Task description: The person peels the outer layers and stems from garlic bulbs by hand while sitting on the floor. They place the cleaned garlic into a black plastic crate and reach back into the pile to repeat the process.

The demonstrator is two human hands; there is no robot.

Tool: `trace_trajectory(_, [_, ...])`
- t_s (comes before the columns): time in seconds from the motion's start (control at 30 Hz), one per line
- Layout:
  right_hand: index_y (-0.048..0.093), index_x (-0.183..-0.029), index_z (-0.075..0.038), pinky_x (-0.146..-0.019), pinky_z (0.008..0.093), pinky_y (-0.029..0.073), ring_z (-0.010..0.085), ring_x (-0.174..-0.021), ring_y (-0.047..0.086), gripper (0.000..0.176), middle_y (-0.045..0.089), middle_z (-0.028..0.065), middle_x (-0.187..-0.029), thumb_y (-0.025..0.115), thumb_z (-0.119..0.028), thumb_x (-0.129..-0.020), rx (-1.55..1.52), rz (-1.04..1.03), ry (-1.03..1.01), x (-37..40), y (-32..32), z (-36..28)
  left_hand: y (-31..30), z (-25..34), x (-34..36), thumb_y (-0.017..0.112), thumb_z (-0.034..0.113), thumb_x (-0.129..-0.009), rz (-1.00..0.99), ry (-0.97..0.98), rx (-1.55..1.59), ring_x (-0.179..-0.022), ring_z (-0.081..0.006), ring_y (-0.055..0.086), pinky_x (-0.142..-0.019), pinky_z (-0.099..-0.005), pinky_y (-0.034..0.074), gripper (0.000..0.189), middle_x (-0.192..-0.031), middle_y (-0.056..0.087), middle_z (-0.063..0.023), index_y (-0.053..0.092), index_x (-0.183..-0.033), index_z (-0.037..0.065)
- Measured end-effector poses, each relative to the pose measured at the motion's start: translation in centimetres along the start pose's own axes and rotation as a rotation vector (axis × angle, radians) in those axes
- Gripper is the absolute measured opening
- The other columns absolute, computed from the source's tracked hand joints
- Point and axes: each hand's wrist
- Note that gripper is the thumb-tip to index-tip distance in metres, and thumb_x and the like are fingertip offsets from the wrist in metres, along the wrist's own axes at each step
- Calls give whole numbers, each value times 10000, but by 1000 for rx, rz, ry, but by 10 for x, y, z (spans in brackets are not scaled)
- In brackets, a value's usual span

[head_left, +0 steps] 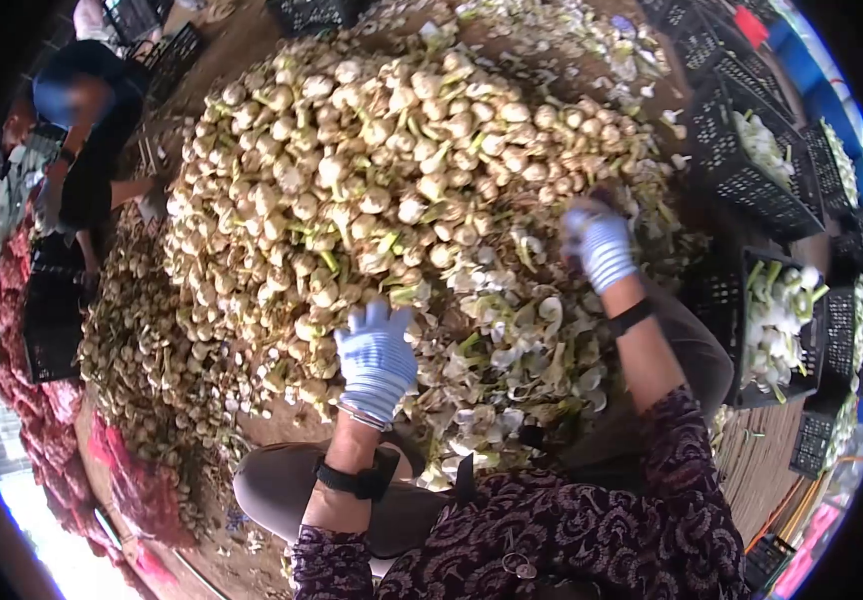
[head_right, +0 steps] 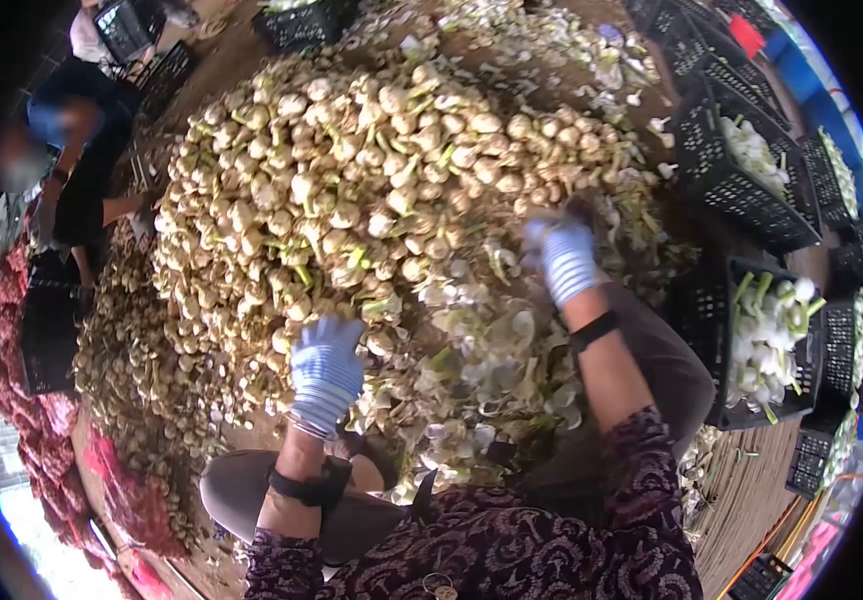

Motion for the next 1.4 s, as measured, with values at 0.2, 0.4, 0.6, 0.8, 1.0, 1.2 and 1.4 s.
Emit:
trace_trajectory(0.2, [409, -1280, -197, -944, 420, 390, 330, -1149, 454, 608, 425, 129, -1296, 618, -433, -761, 1403, -191, -158, 1, 76, 139, -12, -35, 5, 609, 176, -730, 201, -102, 293, -902, -324, 543, -762, -429, 431, 314, -1012, 569, -120, 582, -1035, 107])
trace_trajectory(0.4, [235, -1360, -194, -972, 679, 208, 347, -1316, 213, 657, 157, 178, -1440, 480, -507, -836, 1506, -722, -111, 98, 139, 192, -19, -48, 17, 648, 161, -719, 182, -170, 376, -855, -314, 581, -737, -387, 471, 316, -941, 615, -114, 599, -1021, 81])
trace_trajectory(0.6, [663, -947, -153, -729, 398, 495, 261, -943, 571, 316, 603, 71, -1029, 618, -337, -694, 1835, -1542, -850, 122, 78, 276, -22, -61, 34, 635, 167, -731, 142, -132, 320, -803, -299, 582, -696, -378, 471, 300, -900, 620, -108, 595, -1018, 89])
trace_trajectory(0.8, [687, -903, -105, -649, 394, 498, 266, -804, 640, 414, 668, 97, -867, 670, -394, -607, 2159, -1500, -137, 87, 54, 193, -25, -70, 53, 641, 185, -749, 127, -131, 337, -765, -291, 585, -665, -372, 465, 258, -858, 620, -95, 603, -985, 88])
trace_trajectory(1.0, [559, -1013, -129, -710, 451, 484, 332, -853, 612, 319, 617, 133, -972, 551, -348, -782, 1588, -786, -390, 80, 175, 174, -24, -76, 59, 644, 192, -754, 95, -155, 338, -750, -299, 590, -658, -371, 479, 261, -854, 619, -107, 599, -978, 66])
trace_trajectory(1.2, [486, -1026, -158, -670, 441, 489, 329, -782, 617, 328, 632, 135, -852, 572, -356, -779, 1417, -628, -542, 49, 204, 208, -6, -76, 53, 627, 197, -753, 31, -155, 346, -723, -308, 589, -645, -386, 478, 243, -834, 614, -120, 597, -965, 84])
trace_trajectory(1.4, [519, -1149, -69, -863, 314, 454, 259, -979, 589, 539, 606, 128, -1076, 712, -98, -646, 750, -682, -425, 86, 168, 177, 20, -68, 53, 638, 254, -739, -80, -238, 555, -856, -330, 594, -683, -412, 483, 385, -957, 594, -135, 541, -1073, 89])
Point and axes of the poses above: each hand's wrist, its own x-axis away from the middle knuckle, its own y-axis out of the palm, z = x × y
